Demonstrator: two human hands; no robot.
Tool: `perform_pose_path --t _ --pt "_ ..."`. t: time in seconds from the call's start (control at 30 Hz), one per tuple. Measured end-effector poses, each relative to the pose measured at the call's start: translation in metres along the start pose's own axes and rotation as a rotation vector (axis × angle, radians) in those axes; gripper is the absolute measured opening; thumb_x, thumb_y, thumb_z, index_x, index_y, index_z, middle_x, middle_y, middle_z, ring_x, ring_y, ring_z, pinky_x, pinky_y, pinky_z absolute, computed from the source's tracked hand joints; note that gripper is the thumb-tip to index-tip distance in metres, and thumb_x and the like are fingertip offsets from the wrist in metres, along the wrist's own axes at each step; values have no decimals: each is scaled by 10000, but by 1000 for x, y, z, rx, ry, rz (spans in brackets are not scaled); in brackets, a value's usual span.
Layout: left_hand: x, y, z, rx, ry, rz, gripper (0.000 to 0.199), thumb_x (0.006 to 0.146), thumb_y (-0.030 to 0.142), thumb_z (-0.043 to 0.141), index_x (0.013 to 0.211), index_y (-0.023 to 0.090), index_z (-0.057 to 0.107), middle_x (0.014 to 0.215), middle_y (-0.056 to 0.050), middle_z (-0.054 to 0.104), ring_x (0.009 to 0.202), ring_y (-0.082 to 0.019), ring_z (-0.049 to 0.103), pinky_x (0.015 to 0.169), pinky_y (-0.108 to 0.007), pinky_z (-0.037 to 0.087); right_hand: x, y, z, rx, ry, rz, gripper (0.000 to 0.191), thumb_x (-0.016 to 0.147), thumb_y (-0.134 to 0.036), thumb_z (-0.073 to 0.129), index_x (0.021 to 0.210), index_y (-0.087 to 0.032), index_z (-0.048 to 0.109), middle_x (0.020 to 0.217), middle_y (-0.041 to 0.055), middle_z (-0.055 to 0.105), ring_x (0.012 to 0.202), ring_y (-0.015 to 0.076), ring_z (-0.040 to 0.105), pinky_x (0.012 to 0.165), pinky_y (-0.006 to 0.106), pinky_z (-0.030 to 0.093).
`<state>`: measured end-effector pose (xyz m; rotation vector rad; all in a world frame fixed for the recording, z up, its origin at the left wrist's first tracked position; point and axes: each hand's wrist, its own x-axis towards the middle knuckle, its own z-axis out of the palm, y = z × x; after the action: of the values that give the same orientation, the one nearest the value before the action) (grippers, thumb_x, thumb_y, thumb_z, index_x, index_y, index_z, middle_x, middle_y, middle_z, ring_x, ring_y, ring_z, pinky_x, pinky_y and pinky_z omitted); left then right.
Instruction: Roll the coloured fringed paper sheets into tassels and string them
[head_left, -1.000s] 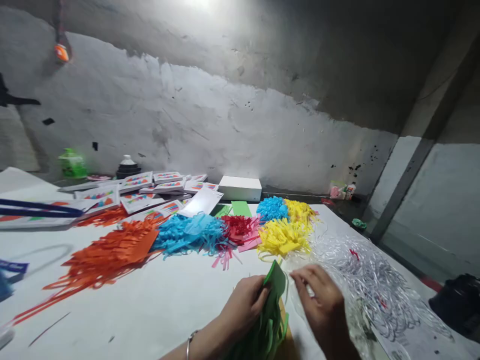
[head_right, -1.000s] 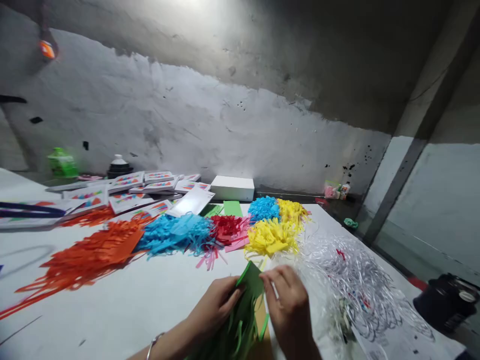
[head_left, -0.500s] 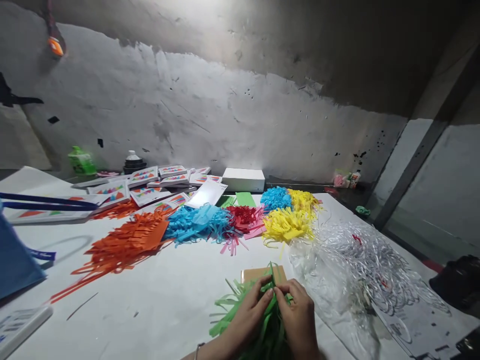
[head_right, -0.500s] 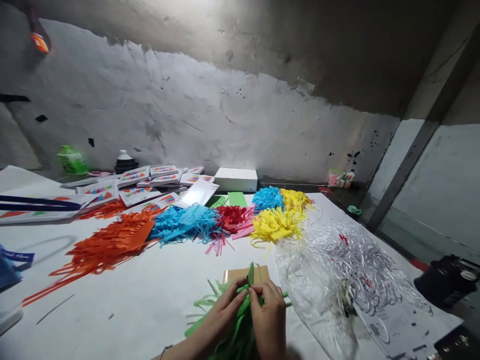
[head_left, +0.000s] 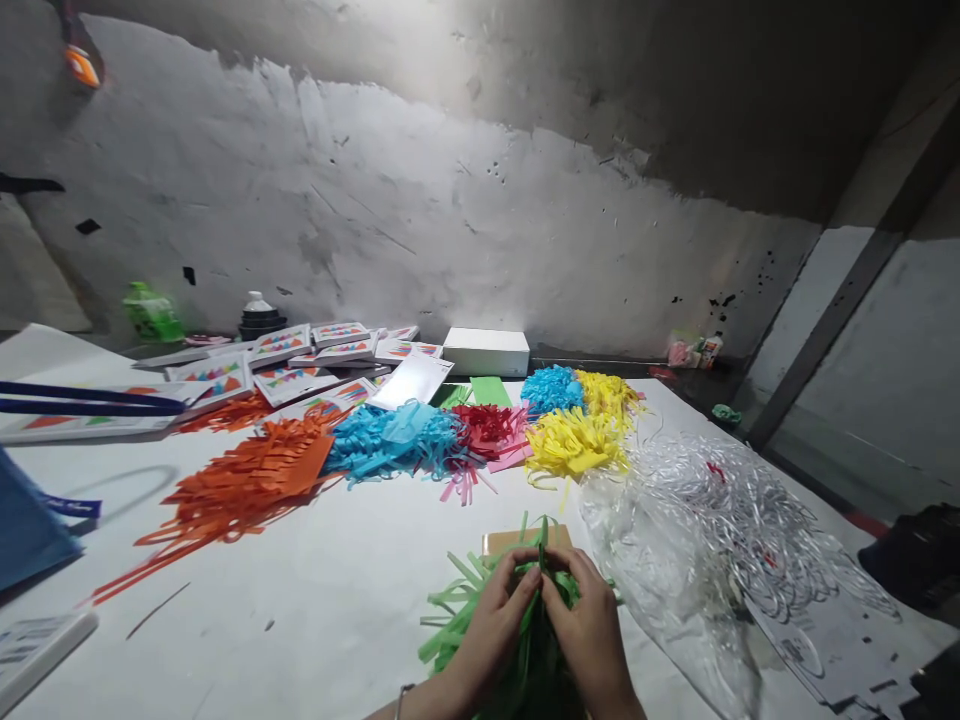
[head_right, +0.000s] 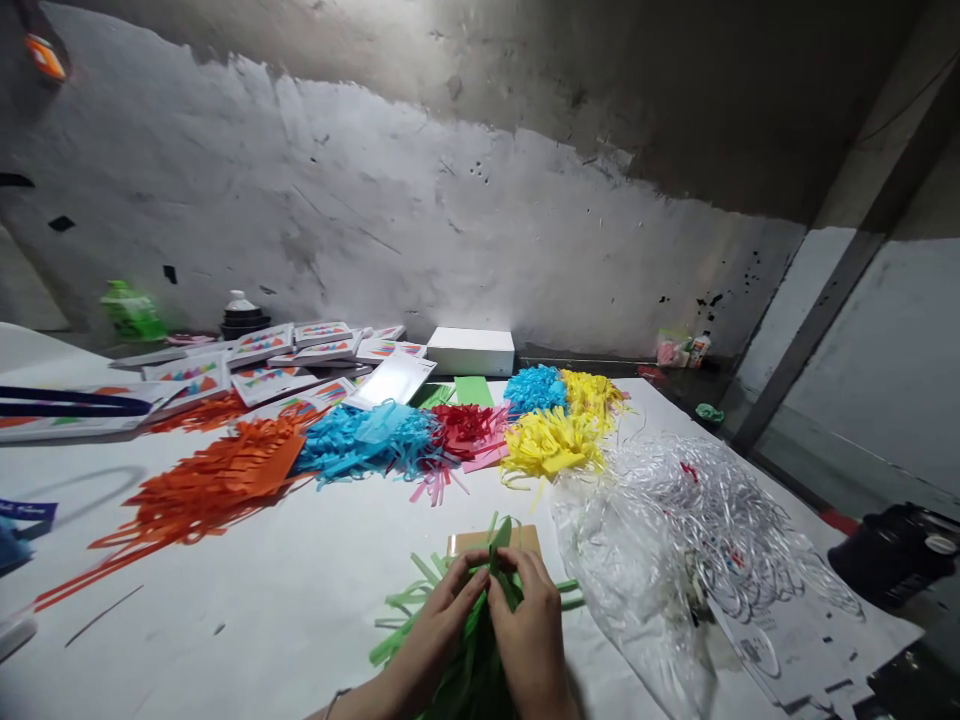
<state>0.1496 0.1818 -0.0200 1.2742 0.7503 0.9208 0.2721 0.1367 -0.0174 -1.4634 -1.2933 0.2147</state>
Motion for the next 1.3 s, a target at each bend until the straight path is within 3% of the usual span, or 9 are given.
perform_pose_path --t 0.07,0.23,0.37,0.57,0.67,0.8,0.93,1.03,1.3 --pt "-1 -2 2 16 10 27 359 879 513 630 1063 206 636 1109 -71 675 1136 -266 592 1048 -378 421 -2 2 2 -10 5 7 249 879 -223 526 1001 -233 744 979 64 752 923 230 704 846 341 538" --pt "-1 -8 5 35 55 -4 445 843 561 654 1091 199 578 1118 -78 626 1122 -257 579 1015 -353 434 -6 5 1 7 2 32 264 851 -236 513 893 -252 773 900 70 765 886 257 704 832 388 534" --pt "-1 -7 2 96 56 9 493 815 587 676 1083 186 574 1072 -77 629 1065 -260 584 967 -353 448 -4 4 -5 49 -32 86 199 794 -217 557 761 -227 753 790 54 743 805 243 699 749 347 540" --pt "-1 2 -2 199 -14 71 337 886 502 609 1017 191 619 991 -48 646 970 -245 597 884 -340 471 8 4 -13 136 -182 171 159 819 -260 640 719 -163 717 649 39 729 604 209 705 545 265 548" --pt "2 2 -2 167 -28 89 288 932 468 532 952 199 632 945 -31 666 960 -243 611 896 -347 481 15 2 -19 122 -224 131 150 850 -257 625 862 -170 746 760 55 760 707 218 733 636 287 581" --pt "4 -3 -2 143 -10 61 321 939 489 497 952 205 646 998 -40 709 999 -245 628 966 -372 486 10 -5 -19 4 -150 -23 235 884 -221 505 991 -221 715 930 83 717 870 245 687 807 397 554" --pt "2 -10 -2 145 64 -13 384 906 533 515 1085 225 657 1245 -83 679 1222 -273 576 1096 -412 432 -4 -9 -11 -207 -92 -191 234 884 -184 504 991 -247 702 1129 109 668 1024 299 632 900 504 518" --pt "0 -10 -1 142 57 -34 404 919 524 488 1149 227 639 1344 -105 622 1316 -274 519 1161 -430 369 -9 -7 -4 -360 -9 -281 201 913 -194 553 1078 -228 663 1162 121 650 1067 284 635 903 460 551" --pt "-3 -3 5 113 23 54 363 955 516 462 1067 210 620 1139 -78 672 1209 -261 561 1099 -393 415 -12 6 7 -310 39 -155 276 921 -123 461 992 -222 709 1181 121 672 1118 279 629 969 484 516"
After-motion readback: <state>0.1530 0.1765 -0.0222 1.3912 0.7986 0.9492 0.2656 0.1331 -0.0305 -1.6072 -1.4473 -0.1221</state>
